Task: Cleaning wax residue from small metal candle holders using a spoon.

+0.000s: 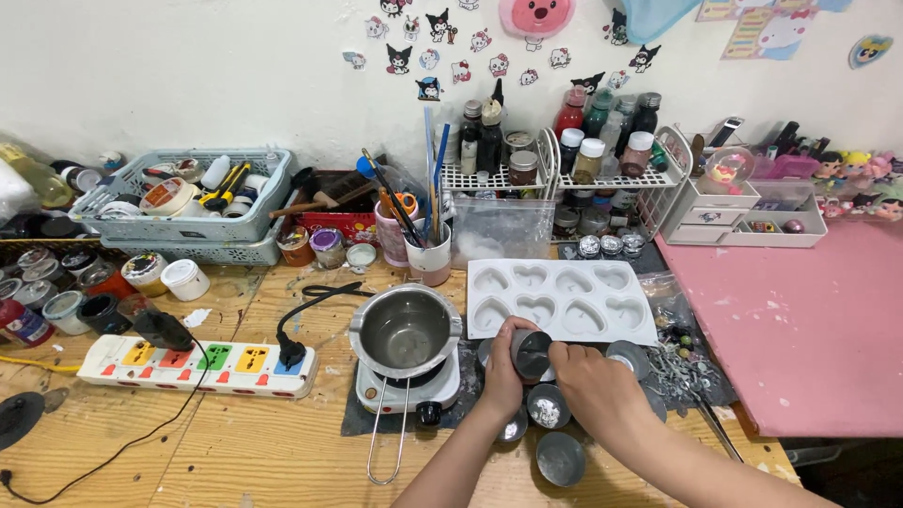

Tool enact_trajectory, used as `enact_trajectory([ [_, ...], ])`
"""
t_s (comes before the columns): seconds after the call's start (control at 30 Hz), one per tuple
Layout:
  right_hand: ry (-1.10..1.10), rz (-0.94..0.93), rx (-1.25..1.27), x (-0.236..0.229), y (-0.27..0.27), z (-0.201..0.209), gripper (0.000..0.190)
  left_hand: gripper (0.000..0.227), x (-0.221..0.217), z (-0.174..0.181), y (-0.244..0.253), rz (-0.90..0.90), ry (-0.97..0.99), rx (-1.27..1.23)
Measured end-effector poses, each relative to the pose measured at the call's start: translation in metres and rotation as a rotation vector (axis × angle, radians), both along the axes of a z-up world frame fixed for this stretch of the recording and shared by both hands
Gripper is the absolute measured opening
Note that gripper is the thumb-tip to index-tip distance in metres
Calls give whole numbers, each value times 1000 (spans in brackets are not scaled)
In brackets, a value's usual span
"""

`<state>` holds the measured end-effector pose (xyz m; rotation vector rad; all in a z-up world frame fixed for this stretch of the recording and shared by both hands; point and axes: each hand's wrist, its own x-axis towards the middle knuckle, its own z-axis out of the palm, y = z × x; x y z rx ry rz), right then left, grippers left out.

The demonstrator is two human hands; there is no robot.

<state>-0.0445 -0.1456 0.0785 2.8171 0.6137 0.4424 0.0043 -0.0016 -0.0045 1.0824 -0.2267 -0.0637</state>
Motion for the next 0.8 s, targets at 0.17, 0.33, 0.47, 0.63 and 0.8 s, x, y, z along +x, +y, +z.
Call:
enact_trajectory([
  [0.17, 135, -14, 104, 11, -5, -11, 14, 47, 7, -11, -1, 89, -191, 107],
  [0.33, 180, 5, 193, 15, -3, -14, 14, 47, 9, -11, 3, 146, -335, 165],
  [0.47, 159, 66, 171, 18, 0, -14, 9, 42, 14, -14, 5, 71, -55, 105],
  [0.63, 134, 128, 97, 19, -1, -6, 8, 43, 20, -24, 6, -6, 67, 38],
  [0.8, 131, 256, 23, 24, -14, -9, 10, 38, 9, -4, 4, -56, 211, 160],
])
